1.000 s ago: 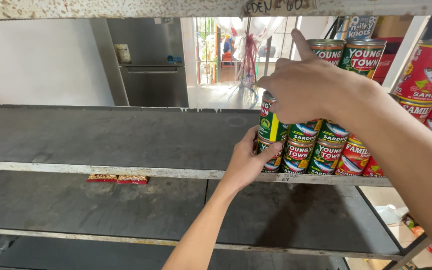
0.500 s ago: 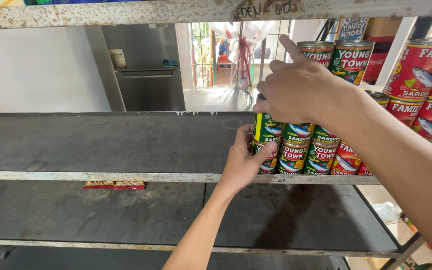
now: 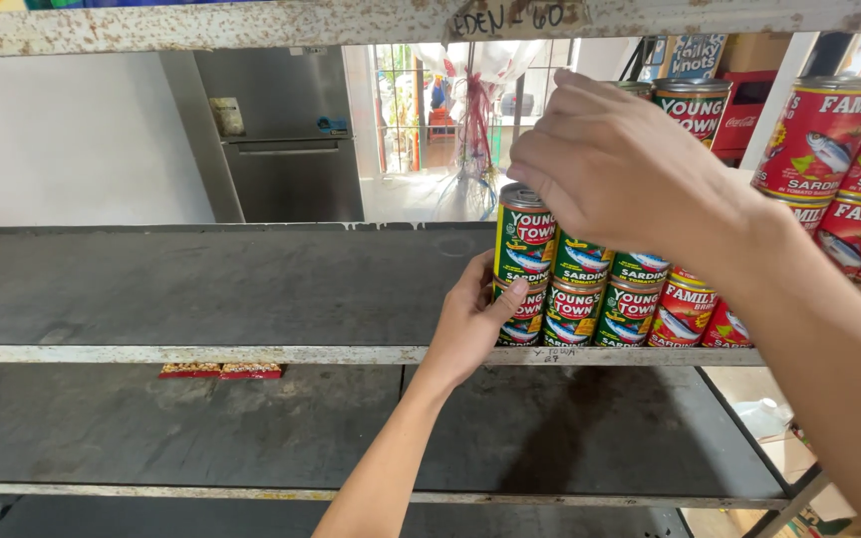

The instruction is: Organize and restock canned sardines on store shelves.

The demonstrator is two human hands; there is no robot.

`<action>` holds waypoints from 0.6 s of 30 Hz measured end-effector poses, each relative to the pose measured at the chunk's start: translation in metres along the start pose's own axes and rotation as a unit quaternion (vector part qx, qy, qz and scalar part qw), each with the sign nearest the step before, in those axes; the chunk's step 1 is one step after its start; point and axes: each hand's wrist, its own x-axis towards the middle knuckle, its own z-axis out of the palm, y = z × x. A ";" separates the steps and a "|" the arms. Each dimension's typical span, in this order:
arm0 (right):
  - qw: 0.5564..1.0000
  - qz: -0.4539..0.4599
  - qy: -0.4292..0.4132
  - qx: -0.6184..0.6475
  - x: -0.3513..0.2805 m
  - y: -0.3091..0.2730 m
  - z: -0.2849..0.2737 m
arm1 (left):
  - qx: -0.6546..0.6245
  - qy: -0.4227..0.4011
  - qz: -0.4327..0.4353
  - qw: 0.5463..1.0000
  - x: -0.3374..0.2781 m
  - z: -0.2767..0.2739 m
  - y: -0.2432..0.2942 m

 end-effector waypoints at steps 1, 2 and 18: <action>1.000 0.000 0.000 0.000 -0.006 -0.005 0.003 | -0.001 0.000 0.000 1.000 0.000 0.000 0.002; 0.997 -0.025 0.061 0.041 -0.012 -0.011 0.007 | -0.005 -0.007 -0.002 1.000 0.000 0.000 0.003; 0.853 -0.042 0.139 0.501 -0.076 -0.149 0.078 | -0.092 -0.037 -0.004 0.995 -0.005 -0.004 -0.013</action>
